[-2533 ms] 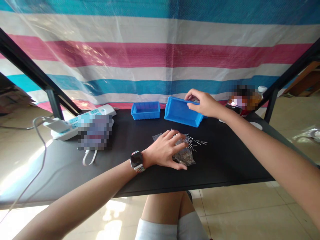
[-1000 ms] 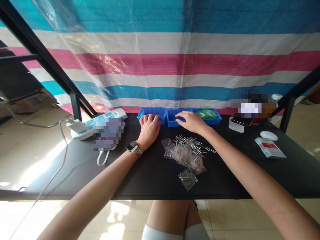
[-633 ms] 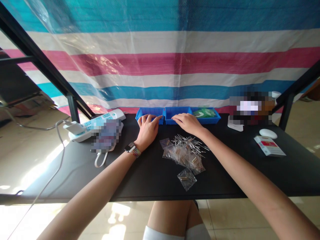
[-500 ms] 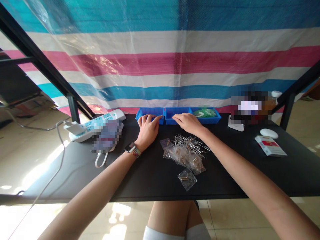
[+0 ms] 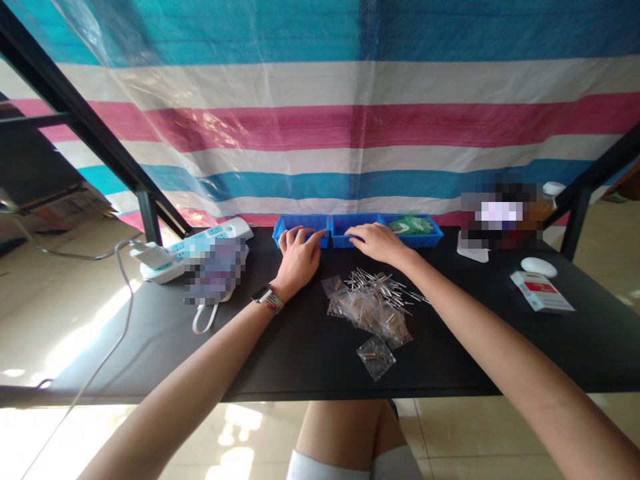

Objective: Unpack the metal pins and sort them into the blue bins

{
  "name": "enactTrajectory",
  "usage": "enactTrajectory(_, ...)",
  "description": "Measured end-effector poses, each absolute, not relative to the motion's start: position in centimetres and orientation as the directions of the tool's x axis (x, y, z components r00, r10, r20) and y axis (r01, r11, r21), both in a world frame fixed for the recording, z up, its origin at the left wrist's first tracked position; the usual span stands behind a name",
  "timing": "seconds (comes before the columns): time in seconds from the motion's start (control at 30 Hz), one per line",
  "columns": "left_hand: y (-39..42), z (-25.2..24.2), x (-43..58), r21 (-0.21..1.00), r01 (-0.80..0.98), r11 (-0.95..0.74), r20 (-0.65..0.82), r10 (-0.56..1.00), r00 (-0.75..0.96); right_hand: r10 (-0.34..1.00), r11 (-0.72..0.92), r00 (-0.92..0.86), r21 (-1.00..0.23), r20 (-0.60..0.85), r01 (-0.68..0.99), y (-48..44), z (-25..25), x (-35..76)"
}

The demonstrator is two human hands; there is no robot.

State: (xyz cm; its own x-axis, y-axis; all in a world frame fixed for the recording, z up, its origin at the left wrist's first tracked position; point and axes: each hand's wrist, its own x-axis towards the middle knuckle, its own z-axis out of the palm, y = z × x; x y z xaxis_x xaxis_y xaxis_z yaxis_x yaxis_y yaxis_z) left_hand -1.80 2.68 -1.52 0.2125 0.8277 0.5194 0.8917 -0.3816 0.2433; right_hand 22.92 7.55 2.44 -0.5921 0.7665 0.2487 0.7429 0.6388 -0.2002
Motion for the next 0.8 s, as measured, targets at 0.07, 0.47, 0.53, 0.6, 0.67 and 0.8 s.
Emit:
enactTrajectory(0.07, 2.6, -1.4, -1.7, 0.242, 0.892, -0.382, 0.514, 0.83, 0.216, 0.768, 0.638, -0.594, -0.213, 0.24, 0.74, 7.7, 2.5, 22.9)
enactTrajectory(0.47, 2.4, -1.3, -1.6, 0.23, 0.894, -0.385, 0.509, 0.83, 0.227, 0.76, 0.645, -0.601, -0.168, 0.249, 0.746, 8.0, 2.0, 22.6)
enactTrajectory(0.53, 2.4, -1.3, -1.6, 0.226, 0.895, -0.383, 0.51, 0.83, 0.227, 0.754, 0.65, -0.607, -0.155, 0.25, 0.744, 8.2, 1.9, 22.6)
enactTrajectory(0.6, 2.5, -1.4, -1.6, 0.224, 0.898, -0.379, 0.511, 0.83, 0.223, 0.748, 0.657, -0.617, -0.145, 0.244, 0.74, 8.4, 1.9, 22.7)
enactTrajectory(0.67, 2.5, -1.4, -1.6, 0.226, 0.899, -0.376, 0.509, 0.832, 0.22, 0.74, 0.668, -0.631, -0.142, 0.236, 0.73, 8.7, 1.9, 22.8)
enactTrajectory(0.8, 2.5, -1.4, -1.5, 0.233, 0.898, -0.373, 0.504, 0.836, 0.216, 0.722, 0.689, -0.654, -0.154, 0.225, 0.708, 9.0, 2.1, 23.0)
